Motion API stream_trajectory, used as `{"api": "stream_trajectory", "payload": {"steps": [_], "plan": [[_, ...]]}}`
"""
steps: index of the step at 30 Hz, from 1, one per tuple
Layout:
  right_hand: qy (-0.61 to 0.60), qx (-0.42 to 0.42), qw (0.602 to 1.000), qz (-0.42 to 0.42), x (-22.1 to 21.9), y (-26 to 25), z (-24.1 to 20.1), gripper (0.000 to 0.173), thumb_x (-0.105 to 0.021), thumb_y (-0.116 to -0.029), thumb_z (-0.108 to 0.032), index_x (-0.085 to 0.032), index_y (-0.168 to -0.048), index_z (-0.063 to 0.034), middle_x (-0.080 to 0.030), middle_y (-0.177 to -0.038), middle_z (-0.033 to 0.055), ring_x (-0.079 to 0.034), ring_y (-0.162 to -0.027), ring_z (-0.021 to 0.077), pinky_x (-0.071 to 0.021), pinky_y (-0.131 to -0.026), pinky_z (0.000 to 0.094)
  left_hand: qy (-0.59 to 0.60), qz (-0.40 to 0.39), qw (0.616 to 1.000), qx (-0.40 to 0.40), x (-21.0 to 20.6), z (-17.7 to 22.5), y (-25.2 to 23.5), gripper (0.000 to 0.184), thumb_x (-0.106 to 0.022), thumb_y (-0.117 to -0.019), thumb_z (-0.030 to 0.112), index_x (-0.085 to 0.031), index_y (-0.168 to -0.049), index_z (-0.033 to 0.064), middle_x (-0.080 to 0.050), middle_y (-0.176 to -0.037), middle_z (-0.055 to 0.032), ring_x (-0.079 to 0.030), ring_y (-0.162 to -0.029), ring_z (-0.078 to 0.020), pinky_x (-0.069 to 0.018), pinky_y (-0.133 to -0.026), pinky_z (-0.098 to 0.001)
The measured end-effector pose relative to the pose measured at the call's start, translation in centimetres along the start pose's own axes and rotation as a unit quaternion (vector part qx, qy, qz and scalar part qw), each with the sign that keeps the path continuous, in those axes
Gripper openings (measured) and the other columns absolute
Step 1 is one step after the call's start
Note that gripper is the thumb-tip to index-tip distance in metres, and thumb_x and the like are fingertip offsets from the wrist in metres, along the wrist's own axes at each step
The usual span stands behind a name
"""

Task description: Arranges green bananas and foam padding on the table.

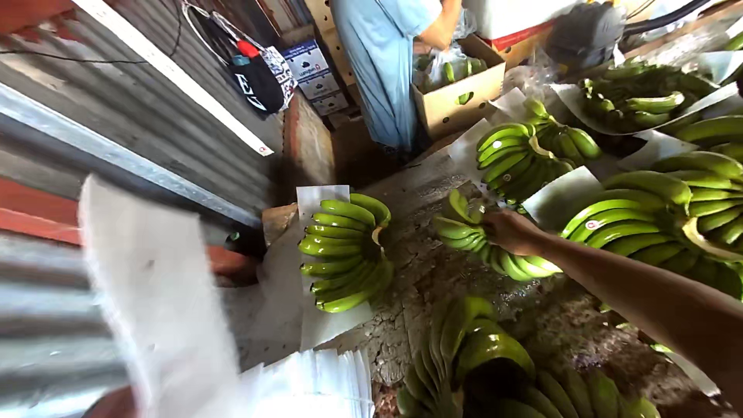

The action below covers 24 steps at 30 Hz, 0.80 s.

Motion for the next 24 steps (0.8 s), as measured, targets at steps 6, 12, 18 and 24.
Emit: {"api": "stream_trajectory", "payload": {"steps": [6,12,18,24], "plan": [[0.095,0.175,0.979,0.043,-5.1,-8.6,3.0,0.044,-0.051,-0.0992,0.006,-0.061,-0.14,-0.0055,-0.057,-0.14,0.0243,-0.052,-0.134,0.0441,-0.0469,-0.106,0.0584,-0.42,-0.095,0.901,-0.056,-16.2,-3.4,-17.5,0.038,-0.042,-0.1104,0.017,-0.055,-0.129,-0.0137,-0.06,-0.123,-0.0361,-0.06,-0.117,-0.0472,-0.0444,-0.102,-0.0611],[0.107,0.316,0.942,0.022,-14.1,-8.2,6.6,0.035,-0.061,-0.0944,0.005,-0.07,-0.127,-0.0047,-0.065,-0.132,0.0202,-0.057,-0.128,0.0448,-0.0411,-0.111,0.0628,-0.342,-0.343,0.875,-0.002,-31.0,-14.0,-24.2,0.037,-0.044,-0.1098,0.017,-0.055,-0.134,-0.0076,-0.06,-0.132,-0.0269,-0.06,-0.123,-0.0336,-0.0455,-0.107,-0.0475],[-0.128,0.216,0.929,0.271,-11.9,-4.3,11.0,0.038,-0.064,-0.0896,-0.002,-0.066,-0.127,0.0058,-0.064,-0.132,0.0251,-0.06,-0.127,0.0386,-0.047,-0.11,0.0527,-0.095,-0.451,0.888,-0.004,-37.7,-8.9,-17.1,0.037,-0.034,-0.1111,0.015,-0.053,-0.138,-0.0022,-0.063,-0.123,-0.0091,-0.057,-0.107,-0.0009,-0.0466,-0.097,-0.0213],[-0.557,-0.026,0.799,0.224,0.2,-9.2,12.2,0.086,-0.057,-0.0892,0.002,-0.014,-0.162,-0.0144,-0.047,-0.151,0.013,-0.06,-0.119,0.0213,-0.0544,-0.092,0.0417,-0.175,-0.614,0.763,-0.106,-41.4,-8.5,-16.1,0.047,-0.039,-0.1101,0.023,-0.044,-0.154,0.0066,-0.042,-0.16,-0.0107,-0.04,-0.147,-0.0176,-0.0322,-0.121,-0.0358]]}}
Point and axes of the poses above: each hand's wrist, its own y-axis away from the middle knuckle, its own x-axis out of the back of the hand, z = x × y, the point moved 1 cm from there along -y, towards the middle knuckle
